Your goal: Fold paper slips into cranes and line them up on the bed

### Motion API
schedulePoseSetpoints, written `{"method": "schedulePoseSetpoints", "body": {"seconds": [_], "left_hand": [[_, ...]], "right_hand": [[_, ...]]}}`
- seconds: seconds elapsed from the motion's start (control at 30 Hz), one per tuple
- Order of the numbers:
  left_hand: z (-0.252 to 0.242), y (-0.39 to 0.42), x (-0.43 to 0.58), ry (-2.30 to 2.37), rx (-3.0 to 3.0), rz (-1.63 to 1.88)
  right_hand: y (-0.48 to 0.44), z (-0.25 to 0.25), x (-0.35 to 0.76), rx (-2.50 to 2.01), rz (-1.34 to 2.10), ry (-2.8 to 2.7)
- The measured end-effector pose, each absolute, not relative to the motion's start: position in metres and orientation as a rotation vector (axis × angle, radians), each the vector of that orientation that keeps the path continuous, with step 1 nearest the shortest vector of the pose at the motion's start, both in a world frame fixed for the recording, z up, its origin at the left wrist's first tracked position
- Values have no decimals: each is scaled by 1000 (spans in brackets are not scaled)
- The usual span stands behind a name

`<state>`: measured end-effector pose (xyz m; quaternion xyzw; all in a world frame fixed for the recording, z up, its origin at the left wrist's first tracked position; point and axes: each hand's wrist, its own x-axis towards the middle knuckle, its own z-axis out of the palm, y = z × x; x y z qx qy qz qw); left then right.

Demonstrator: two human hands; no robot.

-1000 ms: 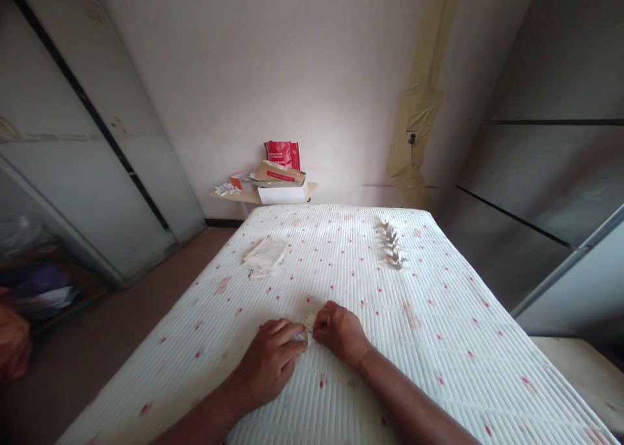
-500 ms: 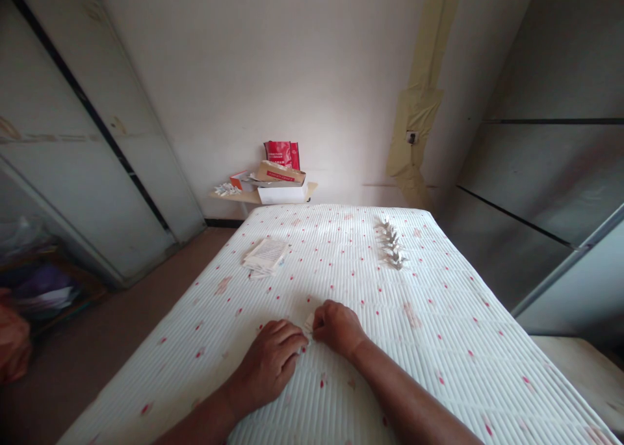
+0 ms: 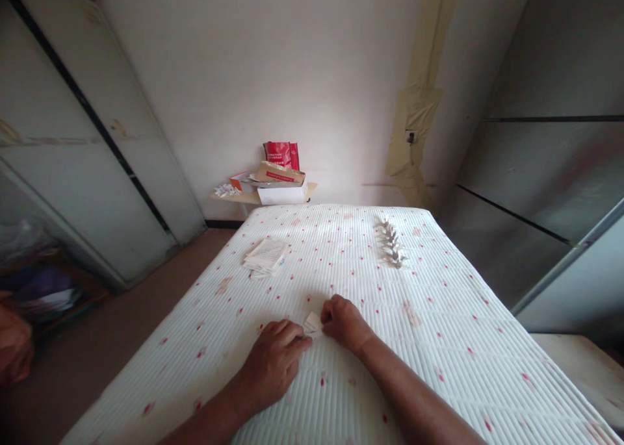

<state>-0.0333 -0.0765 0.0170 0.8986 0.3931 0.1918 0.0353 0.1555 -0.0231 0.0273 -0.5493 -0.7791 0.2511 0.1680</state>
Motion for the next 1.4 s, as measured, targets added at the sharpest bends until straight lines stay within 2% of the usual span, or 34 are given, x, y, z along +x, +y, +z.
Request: {"method": "schedulePoseSetpoints", "body": {"seconds": [0.3, 0.5, 0.67, 0.9, 0.97, 1.13, 1.4], "left_hand": [[16, -76, -33, 1200, 2771, 621], [18, -77, -32, 1218, 2738, 630], [14, -73, -25, 1302, 2730, 742], [9, -60, -11, 1428, 2716, 743], [9, -59, -11, 1434, 2748, 712], [9, -57, -18, 1432, 2846, 718], [19, -58, -25, 1374, 2800, 603]], "right_hand": [[-20, 23, 166, -1567, 841, -2050], [-34, 27, 150, -1671, 593, -2133], [-25, 22, 158, -1617, 633, -2137], [-21, 19, 153, -983, 622, -2242], [-21, 19, 150, -922, 590, -2331], [-19, 21, 157, -1005, 556, -2296], [-32, 28, 171, -1106, 701, -2257]]}}
